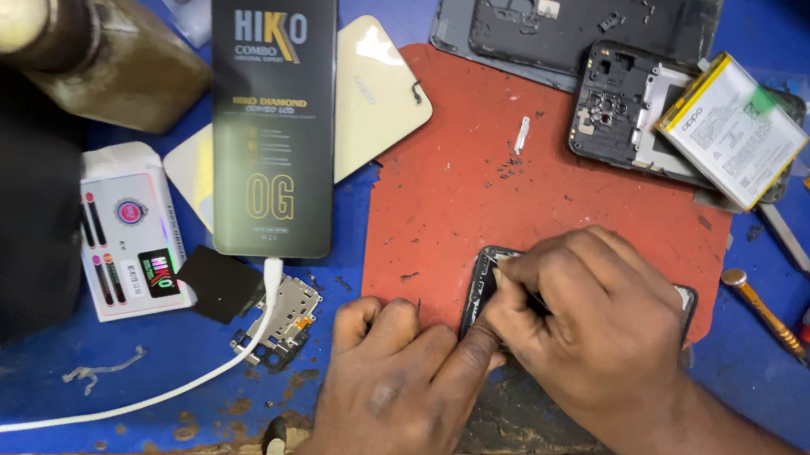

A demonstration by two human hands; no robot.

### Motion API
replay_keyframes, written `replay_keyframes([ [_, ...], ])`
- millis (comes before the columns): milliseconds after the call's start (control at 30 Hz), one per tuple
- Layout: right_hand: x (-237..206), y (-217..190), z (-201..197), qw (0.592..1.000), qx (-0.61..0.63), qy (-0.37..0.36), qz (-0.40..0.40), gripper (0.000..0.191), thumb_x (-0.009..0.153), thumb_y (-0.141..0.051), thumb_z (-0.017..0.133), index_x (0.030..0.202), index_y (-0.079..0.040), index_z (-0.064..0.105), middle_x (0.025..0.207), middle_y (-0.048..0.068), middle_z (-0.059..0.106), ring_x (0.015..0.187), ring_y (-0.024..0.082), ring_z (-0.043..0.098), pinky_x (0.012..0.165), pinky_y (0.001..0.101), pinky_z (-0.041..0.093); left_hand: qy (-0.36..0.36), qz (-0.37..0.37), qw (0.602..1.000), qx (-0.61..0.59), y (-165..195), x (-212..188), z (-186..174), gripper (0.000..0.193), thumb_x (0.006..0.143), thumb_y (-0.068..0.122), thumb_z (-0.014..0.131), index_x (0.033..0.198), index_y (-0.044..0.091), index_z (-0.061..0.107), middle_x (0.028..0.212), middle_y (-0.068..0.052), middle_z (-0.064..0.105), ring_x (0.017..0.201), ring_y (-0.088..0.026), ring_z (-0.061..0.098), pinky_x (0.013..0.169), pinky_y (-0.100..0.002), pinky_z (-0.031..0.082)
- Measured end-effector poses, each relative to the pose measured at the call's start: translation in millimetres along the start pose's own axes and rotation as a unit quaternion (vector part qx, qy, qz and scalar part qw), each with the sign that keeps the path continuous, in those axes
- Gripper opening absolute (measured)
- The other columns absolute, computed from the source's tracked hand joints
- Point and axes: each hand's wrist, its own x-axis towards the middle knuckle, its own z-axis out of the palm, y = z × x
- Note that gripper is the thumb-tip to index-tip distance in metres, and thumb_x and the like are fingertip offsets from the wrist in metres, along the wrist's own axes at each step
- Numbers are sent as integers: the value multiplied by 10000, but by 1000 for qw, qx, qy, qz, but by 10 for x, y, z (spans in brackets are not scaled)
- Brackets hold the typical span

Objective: The person uses a red-handled screwdriver to pry and separate the screen assembly from the phone frame, then wipes the frame edges with a white cloth. The person continues to scrape and clean the frame edges by hand, removing residue from the perimeter of the phone chassis.

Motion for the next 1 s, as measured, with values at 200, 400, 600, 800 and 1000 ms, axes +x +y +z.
replay_keyframes([
  [200,-99,10,17,997,-56,7,45,205,764,15,800,795,-23,601,776,91,641,676,271,638,592,388,505,-5,-5,1000,7,31,14,0,308,911,215,750,1184,75,757,714,-2,524,754,-217,487,779,-438,388],
  [400,-217,-19,-354,989,29,13,142,106,833,-34,765,877,-8,672,823,88,686,652,158,671,552,284,511,9,7,1000,-1,71,36,-87,413,879,226,782,1253,55,737,718,-9,531,764,-219,501,800,-437,402],
  [600,-610,32,-657,987,142,-67,44,184,791,-91,793,949,-54,706,887,81,691,796,184,700,701,303,571,74,57,992,-81,218,68,-164,384,913,174,813,1229,4,676,889,-77,593,845,-253,555,832,-437,466],
  [800,-809,170,-704,991,100,-53,65,182,780,-1,792,945,-38,724,882,85,699,811,211,722,720,317,576,69,-31,997,-17,341,360,-107,263,884,65,739,1117,-21,651,1025,-153,626,935,-340,596,818,-465,492],
  [1000,-960,229,-716,996,71,-36,-29,243,727,-9,801,945,-30,696,1002,114,710,980,279,728,839,361,602,-16,16,992,128,414,650,-122,94,814,60,657,898,51,616,900,-119,559,876,-303,569,745,-448,483],
])
